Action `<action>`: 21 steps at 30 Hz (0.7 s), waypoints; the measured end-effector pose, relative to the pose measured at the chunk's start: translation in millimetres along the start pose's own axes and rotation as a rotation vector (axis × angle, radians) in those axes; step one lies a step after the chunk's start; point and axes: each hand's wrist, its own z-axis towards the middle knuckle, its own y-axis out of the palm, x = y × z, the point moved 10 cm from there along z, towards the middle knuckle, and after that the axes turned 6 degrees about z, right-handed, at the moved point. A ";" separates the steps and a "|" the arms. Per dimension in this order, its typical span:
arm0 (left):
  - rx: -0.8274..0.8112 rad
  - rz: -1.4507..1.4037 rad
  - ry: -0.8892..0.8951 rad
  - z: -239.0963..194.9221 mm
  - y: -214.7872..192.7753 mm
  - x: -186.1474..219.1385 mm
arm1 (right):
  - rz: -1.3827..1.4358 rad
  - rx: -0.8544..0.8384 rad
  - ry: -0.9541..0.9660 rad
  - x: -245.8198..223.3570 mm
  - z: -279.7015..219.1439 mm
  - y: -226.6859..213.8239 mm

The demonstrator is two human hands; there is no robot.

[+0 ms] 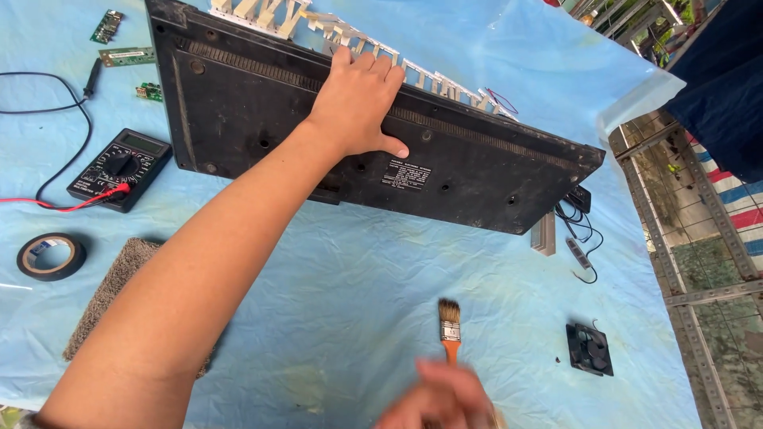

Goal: The person uses a screwdriver to remove screws from the back of a black electronic keyboard. They periodically lift and rotate the keyboard to access different screw locations and eventually flip it over to reveal the internal circuitry and keys.

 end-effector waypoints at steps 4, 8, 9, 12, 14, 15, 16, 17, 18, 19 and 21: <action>-0.019 -0.026 0.015 6.3 9.6 -0.4 | 0.697 -0.453 0.109 80.9 46.9 22.4; -0.009 -0.006 0.009 11.7 19.3 -5.4 | 0.558 -0.070 0.175 135.0 62.0 -7.8; -0.018 -0.003 0.010 15.1 22.6 -6.8 | 0.516 0.005 0.206 145.1 63.5 -12.0; 0.003 -0.009 0.022 21.7 39.8 -9.3 | 0.245 0.125 0.097 161.3 53.4 -20.0; 0.051 0.032 0.021 24.9 48.1 -11.6 | 0.080 -0.007 -0.035 140.4 51.0 -5.3; 0.105 0.071 0.026 25.4 49.8 -10.5 | -0.083 -0.135 -0.171 124.4 45.8 8.9; 0.097 0.068 0.026 29.4 54.6 -12.3 | -0.087 -0.137 -0.163 118.1 43.6 14.0; 0.016 0.039 0.049 35.7 67.4 -12.8 | -0.155 -0.251 -0.211 108.2 41.0 31.0; -0.064 0.011 0.072 41.2 80.4 -13.1 | -0.223 -0.367 -0.258 99.6 37.1 48.0; -0.071 0.006 0.067 45.1 74.1 -19.7 | -0.229 -0.372 -0.252 95.6 36.7 49.0; -0.343 -0.276 0.233 42.8 81.2 -20.1 | -0.397 -0.491 -0.243 93.8 32.2 65.8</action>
